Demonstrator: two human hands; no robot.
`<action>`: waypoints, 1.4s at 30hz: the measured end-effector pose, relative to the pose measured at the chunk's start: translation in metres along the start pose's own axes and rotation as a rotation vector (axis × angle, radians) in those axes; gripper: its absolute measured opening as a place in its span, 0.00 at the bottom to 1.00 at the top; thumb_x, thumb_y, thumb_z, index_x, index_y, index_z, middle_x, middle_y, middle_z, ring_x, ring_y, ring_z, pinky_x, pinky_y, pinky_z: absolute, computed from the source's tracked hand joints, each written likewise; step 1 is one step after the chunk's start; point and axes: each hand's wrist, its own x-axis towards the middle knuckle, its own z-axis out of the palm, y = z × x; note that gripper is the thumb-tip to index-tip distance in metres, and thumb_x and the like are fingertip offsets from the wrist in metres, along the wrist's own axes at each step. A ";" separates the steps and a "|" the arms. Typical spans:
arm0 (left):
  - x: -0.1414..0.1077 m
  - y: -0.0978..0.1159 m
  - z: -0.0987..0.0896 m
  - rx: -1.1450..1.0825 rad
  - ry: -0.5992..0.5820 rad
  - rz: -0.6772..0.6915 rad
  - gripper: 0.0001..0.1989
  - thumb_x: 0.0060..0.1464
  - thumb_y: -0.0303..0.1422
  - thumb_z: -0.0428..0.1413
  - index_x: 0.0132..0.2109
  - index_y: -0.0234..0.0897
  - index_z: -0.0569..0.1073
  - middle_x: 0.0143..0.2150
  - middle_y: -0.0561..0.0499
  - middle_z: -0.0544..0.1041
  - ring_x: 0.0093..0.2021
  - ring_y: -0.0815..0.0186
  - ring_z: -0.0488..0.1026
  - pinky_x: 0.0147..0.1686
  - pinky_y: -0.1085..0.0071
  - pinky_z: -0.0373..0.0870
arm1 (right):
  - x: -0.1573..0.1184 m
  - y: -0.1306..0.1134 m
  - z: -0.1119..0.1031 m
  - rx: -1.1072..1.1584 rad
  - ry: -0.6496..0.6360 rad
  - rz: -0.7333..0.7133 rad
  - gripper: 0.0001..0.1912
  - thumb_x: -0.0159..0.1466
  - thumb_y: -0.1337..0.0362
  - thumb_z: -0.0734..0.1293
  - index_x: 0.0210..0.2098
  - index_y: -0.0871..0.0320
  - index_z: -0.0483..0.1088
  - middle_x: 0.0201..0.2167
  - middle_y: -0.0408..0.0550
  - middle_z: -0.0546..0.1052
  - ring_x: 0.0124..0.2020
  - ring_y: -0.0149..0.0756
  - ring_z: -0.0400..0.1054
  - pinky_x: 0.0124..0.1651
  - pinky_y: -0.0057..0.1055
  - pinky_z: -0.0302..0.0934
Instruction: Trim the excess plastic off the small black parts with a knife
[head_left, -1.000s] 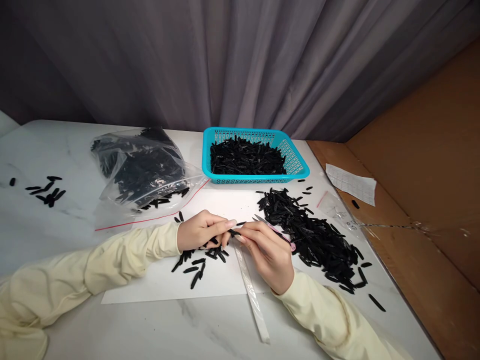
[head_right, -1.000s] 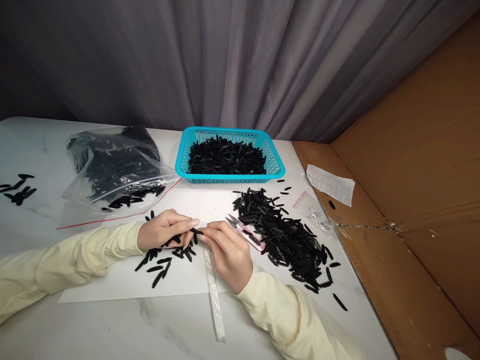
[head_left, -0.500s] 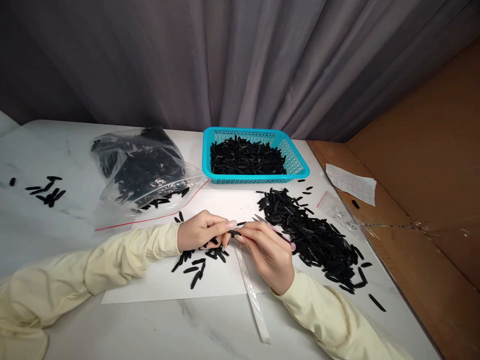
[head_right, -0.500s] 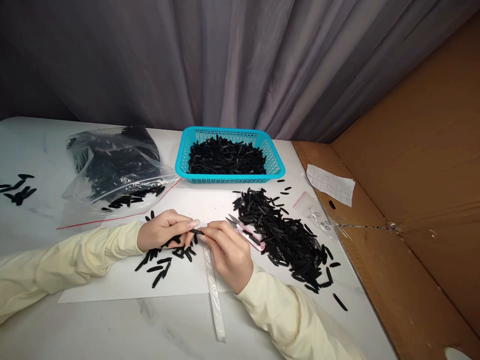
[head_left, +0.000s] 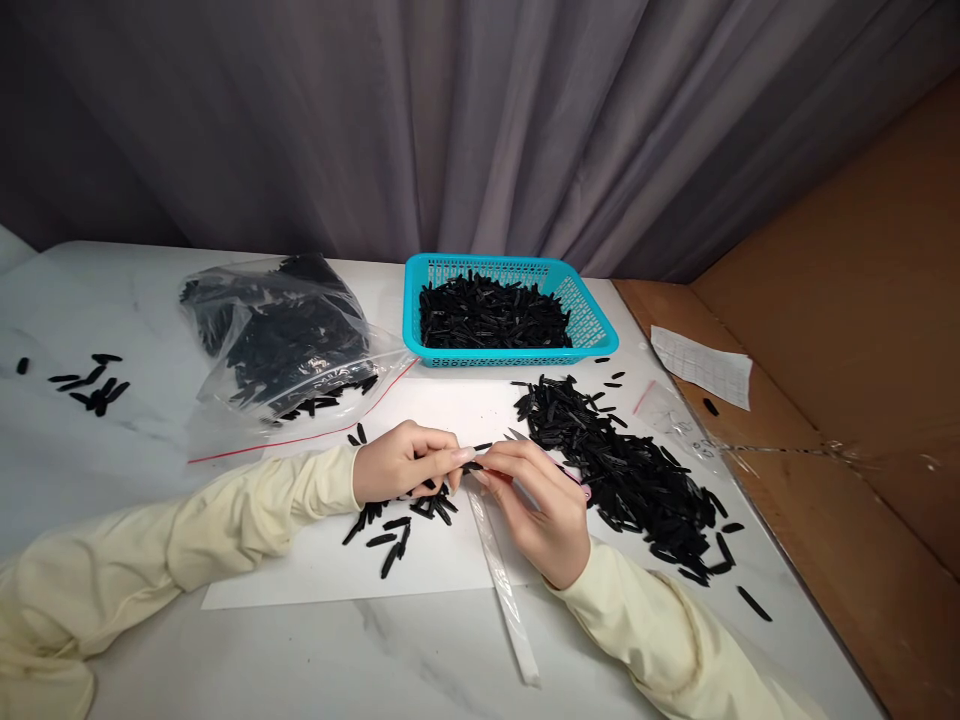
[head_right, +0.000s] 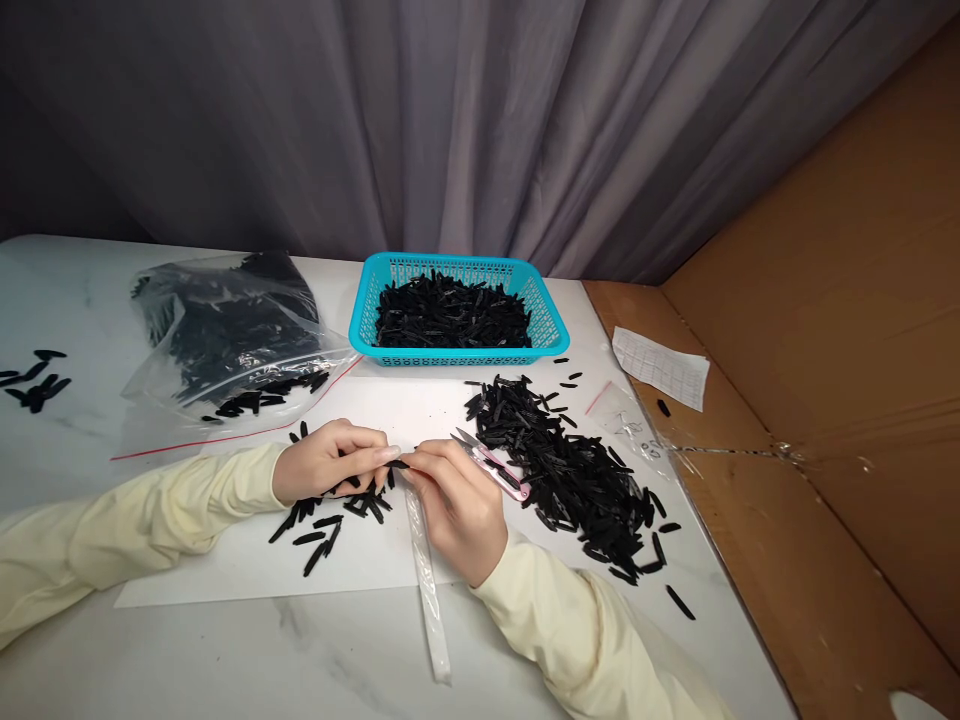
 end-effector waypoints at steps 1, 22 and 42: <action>0.000 0.000 0.000 -0.004 0.002 0.001 0.18 0.54 0.40 0.51 0.24 0.30 0.68 0.14 0.58 0.62 0.12 0.78 0.55 0.12 0.81 0.49 | 0.000 0.000 0.000 0.009 -0.013 0.019 0.10 0.61 0.76 0.61 0.38 0.59 0.69 0.32 0.50 0.71 0.31 0.34 0.66 0.33 0.31 0.64; 0.001 -0.003 -0.001 0.021 -0.016 0.025 0.20 0.56 0.41 0.48 0.25 0.30 0.70 0.13 0.58 0.61 0.12 0.78 0.54 0.14 0.79 0.52 | -0.001 0.000 -0.001 -0.005 0.015 -0.011 0.11 0.61 0.77 0.60 0.38 0.59 0.69 0.32 0.51 0.72 0.33 0.35 0.68 0.33 0.31 0.64; 0.002 0.006 0.000 -0.146 0.080 -0.084 0.22 0.56 0.47 0.46 0.27 0.31 0.67 0.11 0.59 0.58 0.09 0.78 0.49 0.07 0.81 0.44 | 0.021 0.008 -0.013 -0.169 0.071 -0.050 0.09 0.60 0.76 0.63 0.36 0.59 0.70 0.32 0.50 0.72 0.33 0.35 0.68 0.35 0.30 0.64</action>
